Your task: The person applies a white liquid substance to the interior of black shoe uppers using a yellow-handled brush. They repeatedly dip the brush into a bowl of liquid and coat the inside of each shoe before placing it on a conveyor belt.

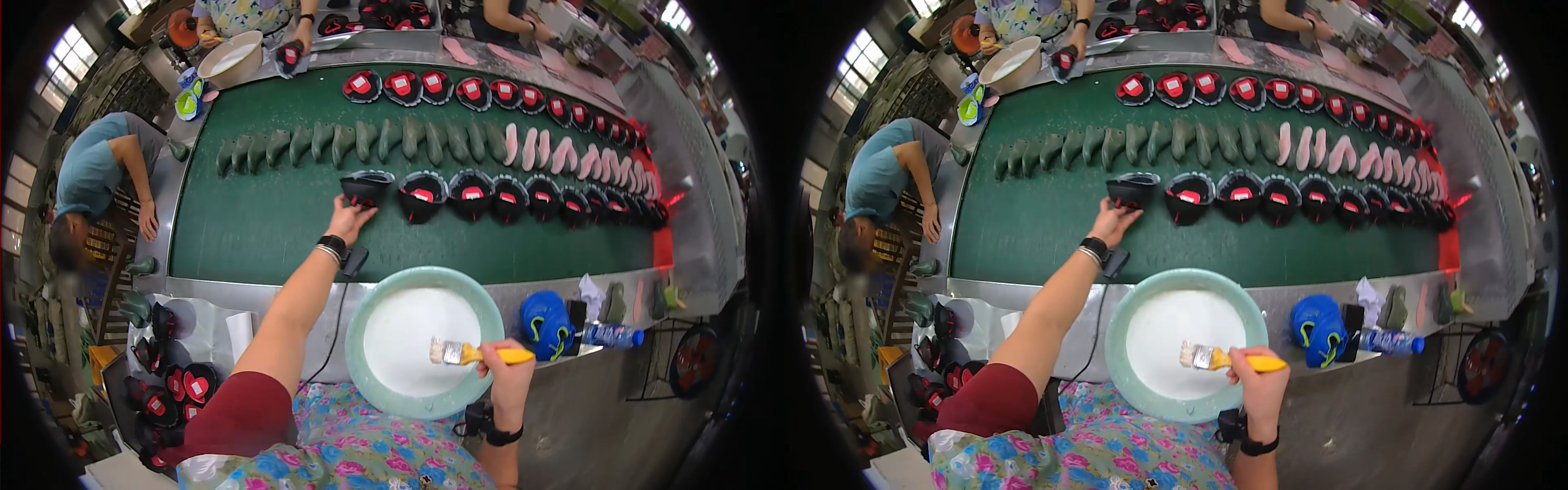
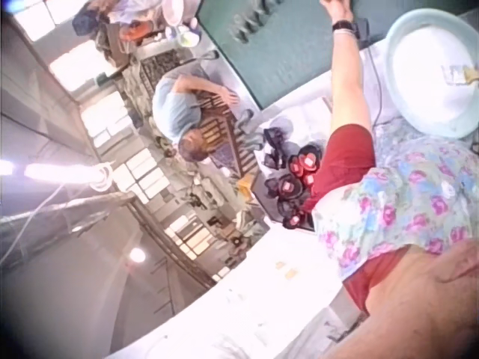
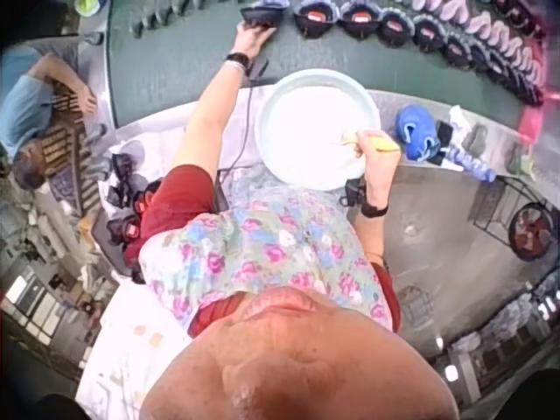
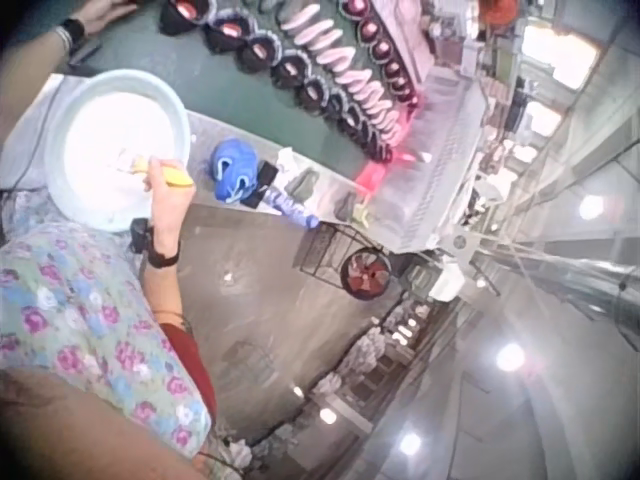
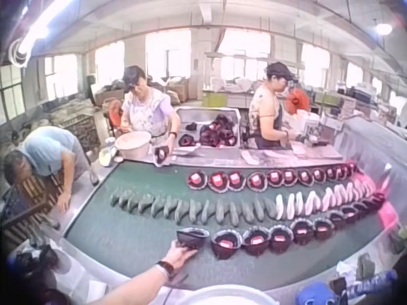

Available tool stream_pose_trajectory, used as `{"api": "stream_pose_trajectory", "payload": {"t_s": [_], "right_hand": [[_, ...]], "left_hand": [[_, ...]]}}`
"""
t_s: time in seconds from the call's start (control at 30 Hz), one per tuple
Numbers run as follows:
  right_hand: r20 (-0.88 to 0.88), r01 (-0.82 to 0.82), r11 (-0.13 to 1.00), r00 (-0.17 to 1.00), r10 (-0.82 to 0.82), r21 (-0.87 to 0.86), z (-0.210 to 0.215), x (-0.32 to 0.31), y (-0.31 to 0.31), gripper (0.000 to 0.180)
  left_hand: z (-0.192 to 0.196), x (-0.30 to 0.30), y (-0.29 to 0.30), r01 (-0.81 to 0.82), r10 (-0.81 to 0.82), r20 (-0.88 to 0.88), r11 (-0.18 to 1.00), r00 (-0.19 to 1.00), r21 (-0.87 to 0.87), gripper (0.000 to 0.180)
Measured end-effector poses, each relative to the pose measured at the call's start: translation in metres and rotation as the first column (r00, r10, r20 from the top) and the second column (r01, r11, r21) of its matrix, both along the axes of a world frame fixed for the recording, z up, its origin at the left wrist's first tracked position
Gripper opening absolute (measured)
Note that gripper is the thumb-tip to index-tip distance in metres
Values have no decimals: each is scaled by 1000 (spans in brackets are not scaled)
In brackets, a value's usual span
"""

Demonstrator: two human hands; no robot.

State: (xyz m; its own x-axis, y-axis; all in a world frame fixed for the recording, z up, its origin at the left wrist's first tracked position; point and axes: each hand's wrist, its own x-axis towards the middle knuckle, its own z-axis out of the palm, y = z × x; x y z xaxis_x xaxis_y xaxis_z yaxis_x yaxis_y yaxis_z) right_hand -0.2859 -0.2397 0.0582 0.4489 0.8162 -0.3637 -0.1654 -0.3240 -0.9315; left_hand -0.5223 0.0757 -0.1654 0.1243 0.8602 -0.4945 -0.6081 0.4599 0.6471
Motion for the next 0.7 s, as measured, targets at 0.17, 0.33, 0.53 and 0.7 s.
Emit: {"api": "stream_pose_trajectory", "payload": {"t_s": [0.17, 0.33, 0.53, 0.7], "right_hand": [[68, 47, 999, 997, -45, -23, 4, 3, 4, 8], [265, -28, 998, 964, 12, 54, 4, 3, 15, 9], [378, -139, 976, 924, 67, 166, 2, -11, 31, 33], [310, -172, 948, 947, 84, 269, 5, -29, 22, 41]], "left_hand": [[34, -22, -37, 306, -311, -1, 936, 950, -171, 59], [135, -174, -132, 435, -433, -160, 900, 887, -18, 42], [245, -379, -297, -128, -7, -943, 990, 332, -52, 36], [150, -446, -400, 6, -461, -847, 878, -264, -479, 64]]}}
